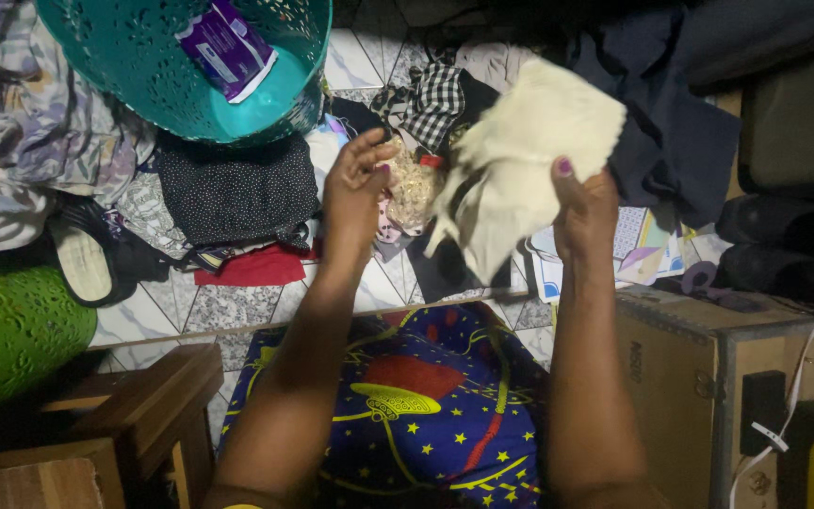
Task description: The person sorts various pieces of laundry by hand, picking up items one at a time from a pile, shaking them out, and placing them into different stacks.
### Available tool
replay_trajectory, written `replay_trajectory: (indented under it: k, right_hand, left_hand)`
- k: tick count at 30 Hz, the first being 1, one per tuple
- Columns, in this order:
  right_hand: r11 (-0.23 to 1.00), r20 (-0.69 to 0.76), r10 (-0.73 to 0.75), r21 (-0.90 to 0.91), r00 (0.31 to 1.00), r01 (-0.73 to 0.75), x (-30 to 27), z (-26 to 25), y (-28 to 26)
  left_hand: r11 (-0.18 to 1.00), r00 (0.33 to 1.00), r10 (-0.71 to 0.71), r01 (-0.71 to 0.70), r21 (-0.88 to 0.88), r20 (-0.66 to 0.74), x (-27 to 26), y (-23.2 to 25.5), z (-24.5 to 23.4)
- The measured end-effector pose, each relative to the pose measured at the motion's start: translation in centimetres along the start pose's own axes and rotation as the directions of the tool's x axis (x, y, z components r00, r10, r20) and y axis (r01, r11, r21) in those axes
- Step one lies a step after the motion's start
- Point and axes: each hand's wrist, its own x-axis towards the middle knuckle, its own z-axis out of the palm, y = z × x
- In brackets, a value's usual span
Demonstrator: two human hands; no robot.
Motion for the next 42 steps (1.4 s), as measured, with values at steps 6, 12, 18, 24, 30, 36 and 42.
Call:
replay_trajectory:
  k: [6, 12, 18, 24, 30, 36, 42]
  right_hand:
    - [0.986, -0.139, -0.109, 0.11, 0.984, 0.125, 0.9, -0.5, 3.0]
    - [0.988, -0.154, 0.11, 0.125, 0.982, -0.091, -2.0, 5.0, 4.3]
    - [0.984, -0.047, 0.117, 0.137, 0.992, -0.11, -4.5, 9.8, 4.3]
    - [0.979, -0.101, 0.202, -0.003, 0.974, -0.204, -4.6, 9.2, 4.4]
    - [0.78, 0.109, 0.378, 0.498, 0.919, -0.38, -2.3, 7.1, 5.3]
    - [0.916, 0.018, 0.169, 0.366, 0.985, -0.163, -0.7, 3.2, 4.6]
    - [0.932, 0.048, 0.073, 0.353, 0.996, -0.085, -0.6, 2.7, 3.8]
  left_hand:
    - [0.879, 0.841, -0.457, 0.478, -0.001, 0.288, -2.4, -1.2, 3.6]
    - [0.773, 0.836, -0.418, 0.533, -0.344, 0.355, -2.6, -2.8, 3.9]
    - [0.64, 0.876, -0.328, 0.481, -0.599, 0.353, -1.5, -3.0, 1.9]
    - [0.673, 0.924, -0.269, 0.383, -0.633, 0.273, -1.3, -2.5, 1.5]
    - [0.674, 0.901, -0.206, 0.413, -0.612, 0.381, -2.5, -2.9, 2.6]
    - [0.813, 0.888, -0.41, 0.46, -0.358, 0.21, -2.4, -4.9, 2.9]
    - [0.956, 0.954, -0.28, 0.267, -0.12, -0.11, -1.2, -3.4, 1.6]
